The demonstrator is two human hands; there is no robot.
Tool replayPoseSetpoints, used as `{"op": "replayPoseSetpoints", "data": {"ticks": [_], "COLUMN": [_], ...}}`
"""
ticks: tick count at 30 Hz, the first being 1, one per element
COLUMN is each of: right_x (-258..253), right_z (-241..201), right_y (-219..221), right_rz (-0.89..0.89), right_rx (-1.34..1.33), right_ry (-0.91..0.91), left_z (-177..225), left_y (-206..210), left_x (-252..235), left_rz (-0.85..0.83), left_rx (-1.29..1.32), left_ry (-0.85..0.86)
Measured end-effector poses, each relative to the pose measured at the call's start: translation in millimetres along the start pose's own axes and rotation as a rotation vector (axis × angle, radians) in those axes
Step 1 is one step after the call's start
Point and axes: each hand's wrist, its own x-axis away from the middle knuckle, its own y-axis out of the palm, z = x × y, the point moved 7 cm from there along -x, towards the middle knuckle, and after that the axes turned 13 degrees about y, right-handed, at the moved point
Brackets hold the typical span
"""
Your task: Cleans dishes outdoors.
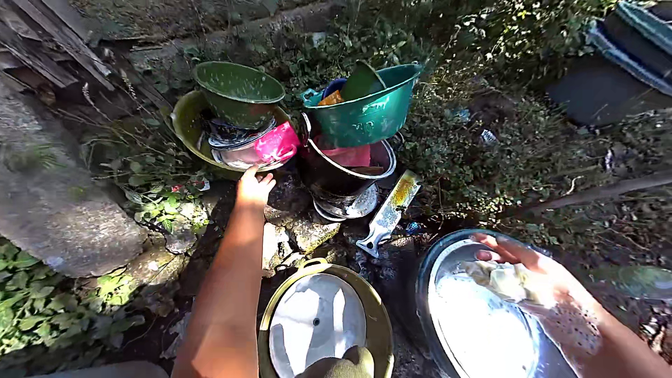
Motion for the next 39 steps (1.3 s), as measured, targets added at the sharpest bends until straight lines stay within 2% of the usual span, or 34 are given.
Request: {"op": "replayPoseSetpoints", "data": {"ticks": [2, 4, 5, 7, 10, 12, 13, 15, 16, 18, 20, 23, 25, 27, 30, 33, 36, 39], "right_x": [13.4, 25.6, 31.7, 41.9, 58.4, 74.2, 80.3, 91.0, 95.5, 95.2, 91.8, 77.1, 57.0, 35.5, 2.6, -45.2, -84.6, -104.9], "right_z": [0.3, 5.6, 13.7, 41.9, 76.6, 82.3, 82.8, 89.2, 97.2, 121.9, 162.4, 208.4, 223.1, 223.7, 198.4, 155.3, 108.0, 62.0], "right_y": [-39.0, -77.5, -93.1, -115.7, -140.0, -156.3, -162.9, -174.4, -178.3, -175.5, -166.1, -166.8, -170.0, -148.6, -80.7, -34.5, -49.9, -121.1], "right_rz": [0.01, 0.104, 0.111, 0.06, 0.14, 0.207, 0.267, 0.393, 0.435, 0.425, 0.397, 0.419, 0.42, 0.327, 0.216, 0.284, 0.519, 0.735], "right_rx": [-0.188, -0.392, -0.454, -0.53, -0.423, -0.233, -0.125, 0.217, 0.456, 0.894, 1.148, 1.263, 1.256, 1.205, 0.912, 0.667, 0.822, 1.203], "right_ry": [-0.102, -0.188, -0.182, -0.054, 0.085, 0.093, 0.08, 0.071, 0.083, 0.074, 0.077, 0.11, 0.223, 0.266, 0.09, -0.181, -0.42, -0.689], "left_z": [3.1, 8.3, 7.5, -4.2, -44.6, -90.7, -116.8, -172.5, -197.4, -231.0, -247.1, -254.2, -261.4, -271.9, -273.7, -259.8, -238.2, -214.7], "left_y": [6.0, 19.4, 31.1, 64.1, 124.8, 162.9, 178.5, 195.0, 196.2, 191.1, 176.1, 168.3, 171.6, 176.8, 186.2, 196.5, 196.6, 202.5], "left_x": [20.8, 64.8, 91.5, 157.5, 258.2, 309.0, 328.1, 349.2, 352.9, 355.1, 356.1, 359.8, 360.2, 354.4, 346.8, 344.2, 348.9, 348.2], "left_rz": [0.038, 0.06, 0.015, -0.266, -0.876, -1.254, -1.414, -1.636, -1.681, -1.667, -1.544, -1.341, -1.308, -1.303, -1.301, -1.317, -1.314, -1.311], "left_rx": [-0.121, -0.353, -0.425, -0.459, -0.563, -0.704, -0.827, -1.081, -1.156, -1.26, -1.253, -1.236, -1.285, -1.296, -1.23, -1.023, -0.969, -1.074], "left_ry": [0.048, 0.158, 0.246, 0.407, 0.581, 0.571, 0.51, 0.364, 0.311, 0.242, 0.239, 0.227, 0.136, 0.053, 0.036, 0.081, 0.022, 0.129]}}
